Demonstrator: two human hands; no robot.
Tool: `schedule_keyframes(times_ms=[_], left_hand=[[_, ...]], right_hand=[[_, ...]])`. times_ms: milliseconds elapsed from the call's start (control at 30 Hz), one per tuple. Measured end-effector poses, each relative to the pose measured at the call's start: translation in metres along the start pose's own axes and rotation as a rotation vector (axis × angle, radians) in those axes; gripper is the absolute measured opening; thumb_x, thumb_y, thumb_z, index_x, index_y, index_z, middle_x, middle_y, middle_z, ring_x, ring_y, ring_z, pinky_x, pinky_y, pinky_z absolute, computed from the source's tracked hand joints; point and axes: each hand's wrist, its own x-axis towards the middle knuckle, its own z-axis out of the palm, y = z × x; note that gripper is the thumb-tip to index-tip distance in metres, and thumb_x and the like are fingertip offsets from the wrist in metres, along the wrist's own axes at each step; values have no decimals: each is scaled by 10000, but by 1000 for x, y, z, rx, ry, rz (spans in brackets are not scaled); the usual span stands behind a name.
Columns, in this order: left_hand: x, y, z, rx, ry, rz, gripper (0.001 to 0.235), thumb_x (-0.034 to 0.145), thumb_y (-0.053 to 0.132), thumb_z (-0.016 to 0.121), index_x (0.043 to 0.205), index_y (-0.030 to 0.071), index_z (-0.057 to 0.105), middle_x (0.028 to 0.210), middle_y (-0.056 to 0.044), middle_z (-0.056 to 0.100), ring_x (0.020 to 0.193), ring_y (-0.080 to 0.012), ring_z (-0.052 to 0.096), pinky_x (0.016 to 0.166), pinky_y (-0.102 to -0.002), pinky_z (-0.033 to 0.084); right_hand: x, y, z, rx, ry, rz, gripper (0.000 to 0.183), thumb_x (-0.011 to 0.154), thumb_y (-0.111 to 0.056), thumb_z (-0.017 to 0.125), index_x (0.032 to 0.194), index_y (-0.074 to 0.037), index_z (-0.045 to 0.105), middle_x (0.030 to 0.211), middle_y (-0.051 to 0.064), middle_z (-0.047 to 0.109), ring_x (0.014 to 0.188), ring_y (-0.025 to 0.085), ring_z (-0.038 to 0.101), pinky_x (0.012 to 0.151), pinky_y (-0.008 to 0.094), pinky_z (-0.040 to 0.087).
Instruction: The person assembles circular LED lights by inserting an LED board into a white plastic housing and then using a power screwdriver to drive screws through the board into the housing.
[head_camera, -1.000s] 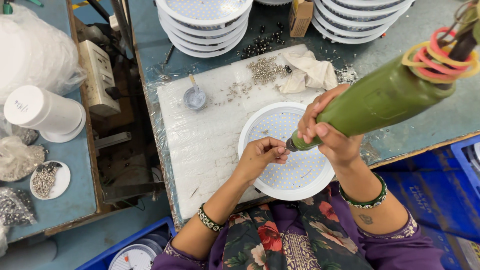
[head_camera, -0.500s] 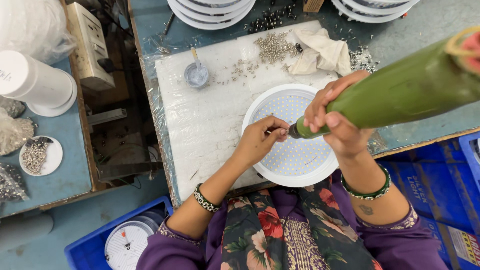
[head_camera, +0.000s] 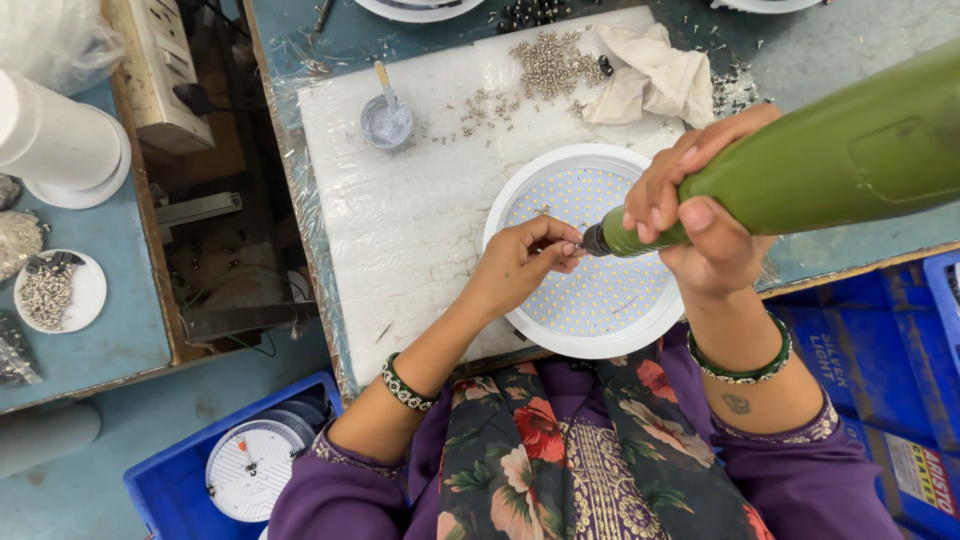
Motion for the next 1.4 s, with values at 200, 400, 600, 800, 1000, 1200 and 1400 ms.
schedule_keyframes(times_ms=[200,400,600,800,1000,1200,1400], left_hand=[[-1,4,1,28,-7,17,198,1018,91,613,1149,-44,674,1016,-76,740,927,-112,718,867,-273,622],[-8,24,3,281,40,92,208,992,77,641,1197,38,643,1032,-57,772,949,-156,758,794,-309,585],[-16,36,-4,759,114,441,461,929,114,742,1314,111,488,999,-29,775,997,-287,726,802,-387,555],[-18,26,-6,831,179,515,530,881,100,768,1331,120,490,977,-18,762,956,-282,714,815,-401,551],[-17,20,-8,880,185,495,584,824,59,772,1335,127,499,951,-10,763,940,-267,711,788,-391,555],[-17,16,-8,897,194,508,589,829,53,772,1348,135,507,925,-9,754,898,-253,711,764,-383,561],[-16,17,-7,880,209,479,542,848,66,773,1319,131,514,912,-18,760,870,-254,719,720,-379,562]], right_hand=[[0,1,-1,-6,-7,3,329,1019,-167,698,1136,-22,427,757,113,542,560,156,545,567,306,540],[-2,4,0,-4,-5,7,340,1017,-177,718,1130,-18,439,760,106,546,580,150,553,588,305,543],[-9,18,4,-4,6,27,392,994,-194,761,1137,-19,441,767,100,555,607,150,556,613,299,528],[-19,39,5,18,13,46,372,975,-141,760,1160,-25,459,790,102,569,643,171,577,641,310,526],[-25,51,5,-6,11,81,313,979,-36,718,1137,-17,448,830,101,566,710,180,574,690,338,528],[-27,55,7,-80,-10,56,285,985,-47,682,1146,-23,448,848,96,563,716,169,590,689,316,539],[-19,54,13,-94,-15,102,253,981,1,671,1121,-12,461,816,84,575,697,145,587,670,302,535]])
